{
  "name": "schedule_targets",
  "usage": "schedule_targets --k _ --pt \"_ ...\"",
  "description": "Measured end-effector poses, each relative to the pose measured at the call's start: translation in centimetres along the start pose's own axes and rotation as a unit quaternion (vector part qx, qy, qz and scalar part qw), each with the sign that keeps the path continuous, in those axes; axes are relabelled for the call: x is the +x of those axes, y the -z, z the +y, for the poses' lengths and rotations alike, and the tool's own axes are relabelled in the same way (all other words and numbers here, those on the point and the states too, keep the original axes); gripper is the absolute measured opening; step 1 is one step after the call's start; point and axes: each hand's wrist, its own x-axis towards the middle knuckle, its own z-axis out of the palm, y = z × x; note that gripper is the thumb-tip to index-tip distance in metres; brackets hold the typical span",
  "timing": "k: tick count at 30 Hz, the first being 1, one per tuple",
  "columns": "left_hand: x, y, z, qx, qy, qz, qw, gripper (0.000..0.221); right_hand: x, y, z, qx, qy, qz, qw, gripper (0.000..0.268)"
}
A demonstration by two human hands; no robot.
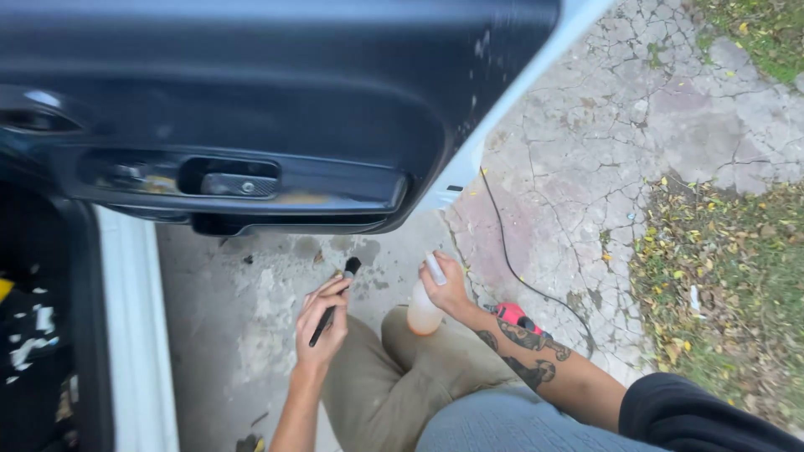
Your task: Cleaning and detailing the interior panel of a car door using a spray bottle and a detailing brush.
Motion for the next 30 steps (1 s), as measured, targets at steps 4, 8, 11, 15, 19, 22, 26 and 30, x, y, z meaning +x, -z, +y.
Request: schedule_targets --k 4,8,11,15,19,22,26,30 --pt "-1.9 -2.0 -6.9 0.042 -0.096 -0.187 0.977 0.018 0.8 -1.5 3.3 -0.005 -0.008 -0.007 1.000 0.021" --pt "-3.3 -5.9 -10.8 0.135 -0.250 -0.380 0.880 0.023 2.1 0.8 2.5 0.054 0.083 -0.009 0.995 0.011" --pt "-2.8 -10.0 -9.7 0.154 -0.391 -0.369 0.829 0.025 4.6 3.7 2.7 0.045 0.104 -0.035 0.993 0.039" --pt "-1.2 -14.0 -8.2 0.164 -0.465 -0.303 0.815 0.010 6.3 6.1 2.1 0.014 0.120 -0.055 0.991 0.036" --pt "0.0 -17.0 -13.0 0.242 -0.496 -0.236 0.800 0.007 5.8 8.7 2.6 0.053 0.139 -0.084 0.985 0.032" --pt "3.1 -17.8 -10.6 0.280 -0.535 -0.154 0.782 0.008 4.3 10.7 3.1 0.077 0.143 -0.106 0.981 0.027" --pt "10.3 -16.9 2.8 0.302 -0.548 -0.053 0.778 0.010 3.4 12.5 2.7 0.083 0.183 -0.119 0.972 0.021" --pt "5.0 -20.8 -7.1 0.319 -0.522 -0.040 0.790 0.009 4.1 15.7 1.1 0.096 0.192 -0.114 0.970 0.018"
